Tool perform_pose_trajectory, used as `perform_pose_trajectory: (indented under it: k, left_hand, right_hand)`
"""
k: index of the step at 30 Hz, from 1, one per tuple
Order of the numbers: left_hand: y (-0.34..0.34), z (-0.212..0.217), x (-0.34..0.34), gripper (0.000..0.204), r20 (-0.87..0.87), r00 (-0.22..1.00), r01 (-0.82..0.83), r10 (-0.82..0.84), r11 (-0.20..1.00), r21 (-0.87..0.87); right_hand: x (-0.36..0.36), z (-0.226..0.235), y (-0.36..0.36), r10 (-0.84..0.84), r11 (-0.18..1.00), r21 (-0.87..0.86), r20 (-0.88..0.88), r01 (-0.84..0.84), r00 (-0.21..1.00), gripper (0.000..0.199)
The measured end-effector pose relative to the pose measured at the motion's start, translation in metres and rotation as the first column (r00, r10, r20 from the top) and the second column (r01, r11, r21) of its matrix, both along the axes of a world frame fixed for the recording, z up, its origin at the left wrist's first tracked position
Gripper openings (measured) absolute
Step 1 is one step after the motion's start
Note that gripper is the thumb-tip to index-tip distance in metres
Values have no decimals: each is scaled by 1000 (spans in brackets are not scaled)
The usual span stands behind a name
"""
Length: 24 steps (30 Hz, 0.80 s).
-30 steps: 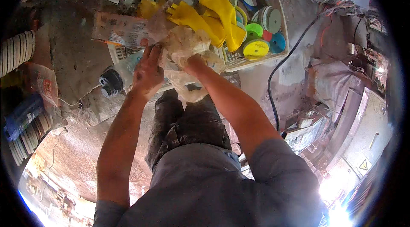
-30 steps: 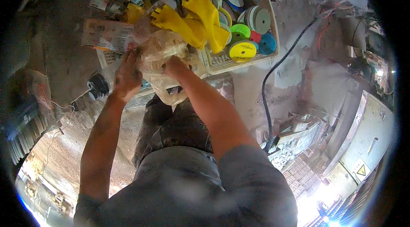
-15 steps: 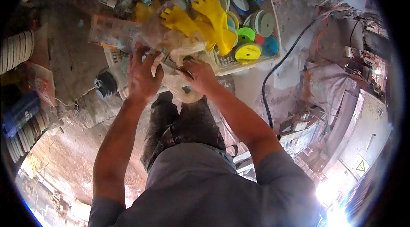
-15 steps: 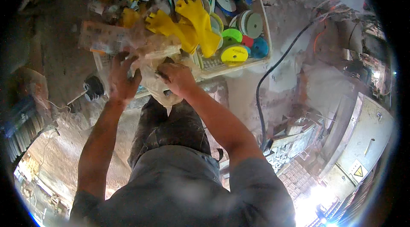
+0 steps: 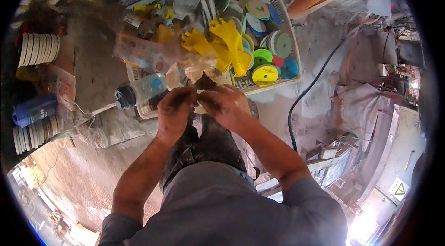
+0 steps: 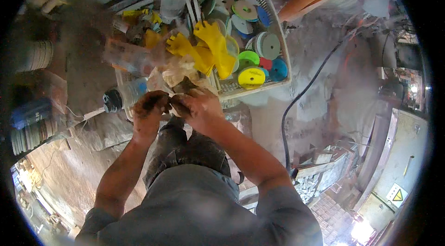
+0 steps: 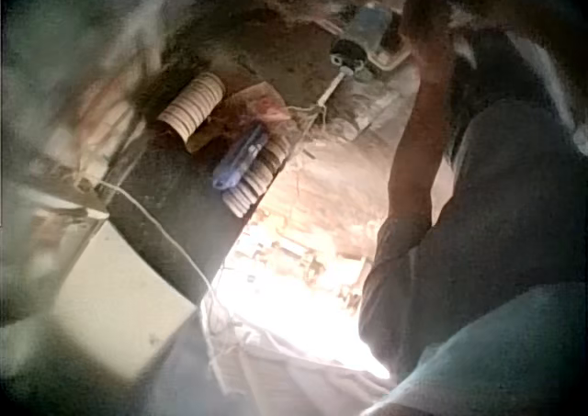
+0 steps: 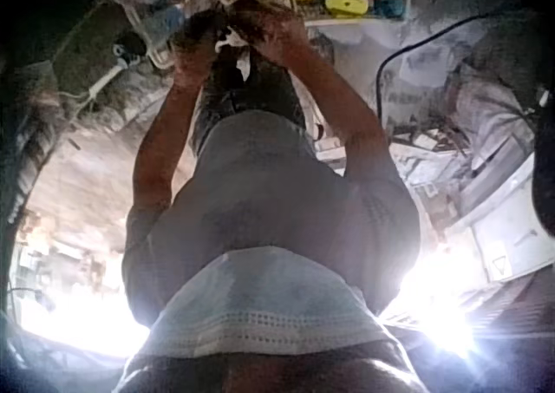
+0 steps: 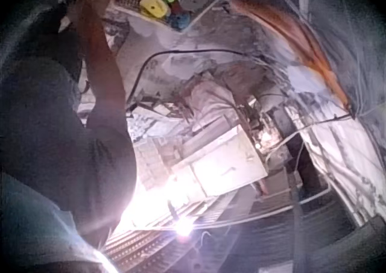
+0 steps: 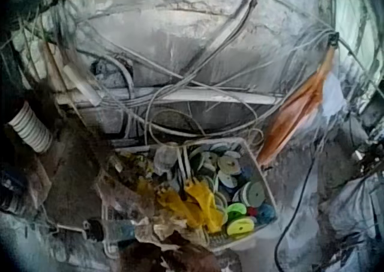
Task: The person sits on the floor and uses pliers to remove a retaining clip from a cylindrical metal part. They then retrieve a screwdriver from a nearby crate and use it to pry at the same part. The person continues to manipulate the metal components with pliers and their hands.
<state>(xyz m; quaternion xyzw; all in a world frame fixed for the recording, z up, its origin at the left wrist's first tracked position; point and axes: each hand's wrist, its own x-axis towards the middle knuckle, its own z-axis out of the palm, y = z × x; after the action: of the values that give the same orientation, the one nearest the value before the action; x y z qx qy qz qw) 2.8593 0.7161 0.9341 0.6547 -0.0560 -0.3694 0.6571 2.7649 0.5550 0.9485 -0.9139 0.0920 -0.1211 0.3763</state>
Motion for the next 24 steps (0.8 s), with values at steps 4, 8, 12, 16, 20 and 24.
perform_pose_trajectory:
  k: [4,8,12,16,20,24]
  left_hand:
    - [-7,9,-21,18,-50,999,-10,8,999,-40]
    - [9,-9,-48,16,-228,973,-83,39,979,-185]
    - [29,-30,-64,16,-142,988,67,-67,998,1]
    - [28,-36,-55,14,-62,965,263,-256,955,137]
    - [3,-25,-42,12,-105,919,394,-381,869,298]
    - [-15,-34,-38,11,-166,871,485,-463,864,132]
  right_hand:
    - [-29,3,1,-24,980,196,-103,44,994,23]
    - [-68,1,21,-48,892,419,-291,172,956,31]
    - [-111,4,37,82,802,554,-468,220,880,48]
    - [-152,-4,50,79,706,639,-498,304,863,54]
    - [-162,-1,64,-65,610,674,-482,417,874,52]
    - [-172,-15,93,-325,495,704,-393,509,860,47]
